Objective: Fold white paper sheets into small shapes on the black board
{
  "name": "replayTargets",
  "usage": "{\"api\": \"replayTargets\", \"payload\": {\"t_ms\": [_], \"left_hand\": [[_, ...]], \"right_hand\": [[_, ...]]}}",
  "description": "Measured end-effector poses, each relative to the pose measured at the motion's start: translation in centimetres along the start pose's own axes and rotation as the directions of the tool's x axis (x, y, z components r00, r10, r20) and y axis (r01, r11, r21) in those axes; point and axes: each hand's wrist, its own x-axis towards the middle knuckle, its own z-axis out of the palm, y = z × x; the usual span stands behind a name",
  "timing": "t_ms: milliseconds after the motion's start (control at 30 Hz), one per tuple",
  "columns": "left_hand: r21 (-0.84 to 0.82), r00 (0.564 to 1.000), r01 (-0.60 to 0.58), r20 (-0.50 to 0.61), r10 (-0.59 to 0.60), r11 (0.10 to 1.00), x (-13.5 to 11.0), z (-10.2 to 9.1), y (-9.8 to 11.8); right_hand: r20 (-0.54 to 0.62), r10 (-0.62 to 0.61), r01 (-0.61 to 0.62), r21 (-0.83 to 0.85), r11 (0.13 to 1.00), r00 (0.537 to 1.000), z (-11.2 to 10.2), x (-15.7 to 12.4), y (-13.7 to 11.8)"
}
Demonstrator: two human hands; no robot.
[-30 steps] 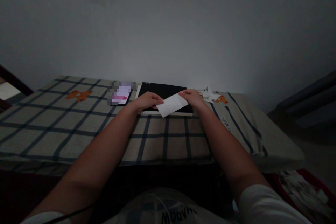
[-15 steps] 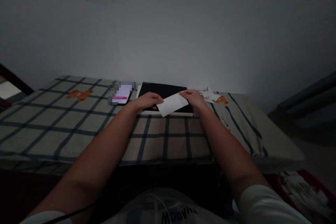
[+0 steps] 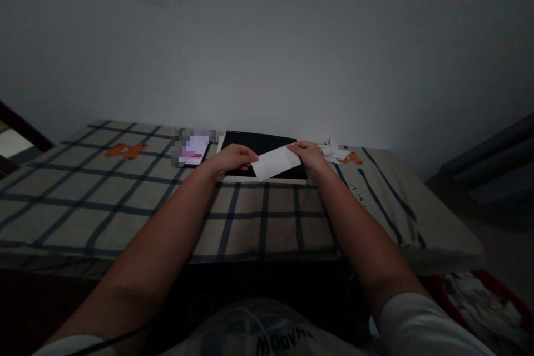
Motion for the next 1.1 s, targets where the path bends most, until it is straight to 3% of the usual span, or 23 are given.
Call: {"api": "replayTargets", "payload": {"t_ms": [333,433,533,667,767,900,1000,1100], "left_hand": [[-0.009,1.000,-0.008,0.015,0.008,1.000,-0.2,-0.6,0.6],[0.055,0.994,-0.047,-0.098,0.053,0.997,0.0,-0.8,0.6],[0.108,0.959,-0.120,-0.246,0.143,0.987,0.0,-0.8,0.7],[0.093,0.940,-0.203,-0.259,0.221,0.975,0.1,0.2,0.9],[0.130,0.969,-0.185,-0.143,0.203,0.974,-0.1,1.4,1.0],[0.135,0.985,-0.116,-0.108,0.131,0.984,-0.5,2.5,1.3],[0.074,0.984,-0.089,-0.147,0.100,0.993,-0.6,2.5,1.3],[-0.052,0.963,-0.093,-0.258,0.076,0.994,-0.2,2.3,0.9]], "right_hand": [[-0.030,-0.005,0.004,-0.017,1.000,1.000,0.0,0.1,0.1],[-0.032,-0.008,0.008,-0.010,1.000,0.999,-0.1,0.0,0.0],[-0.026,-0.004,0.004,-0.004,1.000,1.000,0.0,-0.1,-0.1],[0.035,-0.003,0.003,0.000,1.000,0.999,0.5,-0.3,-0.3],[0.086,-0.014,0.014,-0.007,1.000,0.996,1.2,-0.6,-0.5],[0.112,-0.016,0.017,-0.011,1.000,0.994,1.6,-0.9,-0.6],[0.122,-0.039,0.036,0.026,0.999,0.992,1.5,-0.8,-0.6],[0.085,-0.028,0.020,0.089,0.996,0.996,1.2,-0.5,-0.7]]}}
